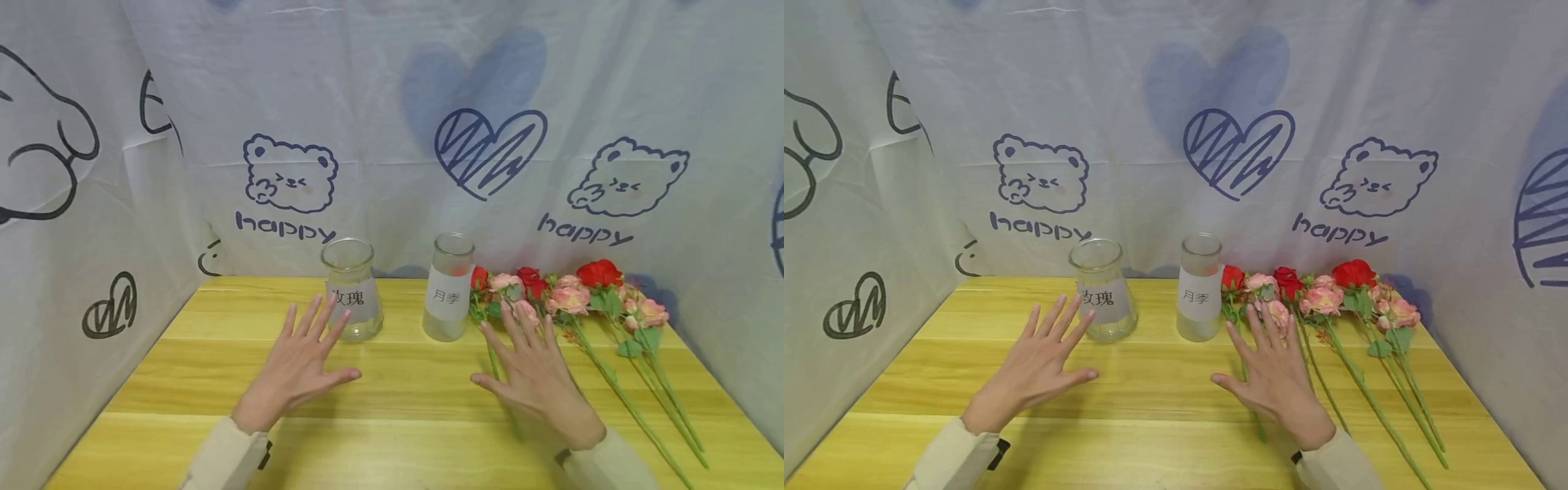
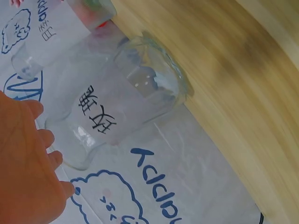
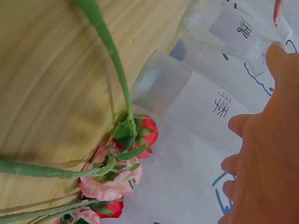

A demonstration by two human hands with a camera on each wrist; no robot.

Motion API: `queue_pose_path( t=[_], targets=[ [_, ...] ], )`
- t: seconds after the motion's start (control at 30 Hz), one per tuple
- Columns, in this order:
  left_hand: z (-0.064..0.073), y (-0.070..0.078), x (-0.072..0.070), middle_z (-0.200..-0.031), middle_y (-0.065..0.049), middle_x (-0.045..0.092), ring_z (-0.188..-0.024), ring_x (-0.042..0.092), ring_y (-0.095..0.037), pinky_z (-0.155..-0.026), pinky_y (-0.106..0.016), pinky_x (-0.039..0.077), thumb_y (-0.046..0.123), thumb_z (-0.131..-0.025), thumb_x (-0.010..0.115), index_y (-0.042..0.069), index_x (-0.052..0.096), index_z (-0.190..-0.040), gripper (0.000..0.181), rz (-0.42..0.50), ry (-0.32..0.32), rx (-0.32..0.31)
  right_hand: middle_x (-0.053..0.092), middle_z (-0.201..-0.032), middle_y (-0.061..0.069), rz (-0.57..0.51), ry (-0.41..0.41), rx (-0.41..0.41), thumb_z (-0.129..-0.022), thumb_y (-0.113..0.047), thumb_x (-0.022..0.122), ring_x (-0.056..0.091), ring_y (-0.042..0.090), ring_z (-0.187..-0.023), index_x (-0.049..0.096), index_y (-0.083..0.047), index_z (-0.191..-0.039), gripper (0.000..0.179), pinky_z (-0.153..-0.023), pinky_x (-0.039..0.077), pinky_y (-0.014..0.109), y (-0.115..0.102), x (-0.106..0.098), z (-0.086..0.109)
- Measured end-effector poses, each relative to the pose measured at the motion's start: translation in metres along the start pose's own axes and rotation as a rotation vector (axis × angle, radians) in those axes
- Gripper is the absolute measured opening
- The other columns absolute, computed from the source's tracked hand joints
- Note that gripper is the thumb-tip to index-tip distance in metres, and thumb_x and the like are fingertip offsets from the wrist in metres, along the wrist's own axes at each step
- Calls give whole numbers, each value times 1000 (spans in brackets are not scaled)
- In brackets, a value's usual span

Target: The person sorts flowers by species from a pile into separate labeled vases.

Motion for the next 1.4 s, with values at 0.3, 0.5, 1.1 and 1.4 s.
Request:
queue_pose_path(
  t=[0.3, 0.5, 1.1, 1.4],
  targets=[
    [3, 2, -1, -158, -17, 16, -144, 11, -36, -115, -57, 1, 81, -85, 16, 10, 32, -151, 98, 12, -10, -8, 16, -156, 23, 12, 36, -18, -89, -75, 33, 11, 43, -142, 44, -11, -145, 86, -111, -10, 61, 4, -2, 2],
    [8, 2, -2, -159, -20, 4, -144, 5, -38, -113, -59, 8, 60, -91, 52, 3, 21, -153, 89, 292, -78, -63, 8, -156, 27, -73, -22, 46, -92, -67, 41, 0, 40, -144, 30, -5, -151, 86, -111, -5, 64, 4, -5, 3],
    [-27, -26, -9, -158, -16, 18, -141, 24, -33, -112, -48, 30, 20, -97, 60, 2, 16, -153, 74, 1187, 167, -540, 49, -129, 30, -587, 204, 198, -96, -18, 60, 50, 44, -109, 38, 6, -142, 56, -87, 46, 59, 20, -9, -6],
    [-59, -32, -4, -158, -15, 16, -141, 24, -34, -112, -49, 29, 22, -93, 65, 3, 13, -154, 83, 1204, 234, -602, 59, -125, 23, -825, 164, 316, -98, -17, 57, 58, 38, -109, 52, 6, -132, 41, -89, 51, 51, 40, 0, -28]
  ],
)
Point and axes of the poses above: each hand's wrist, its own z-axis away from the middle knuckle, its own x-axis out of the palm, y = z × x, the point moved 2 cm from there along -z, towards the middle knuckle
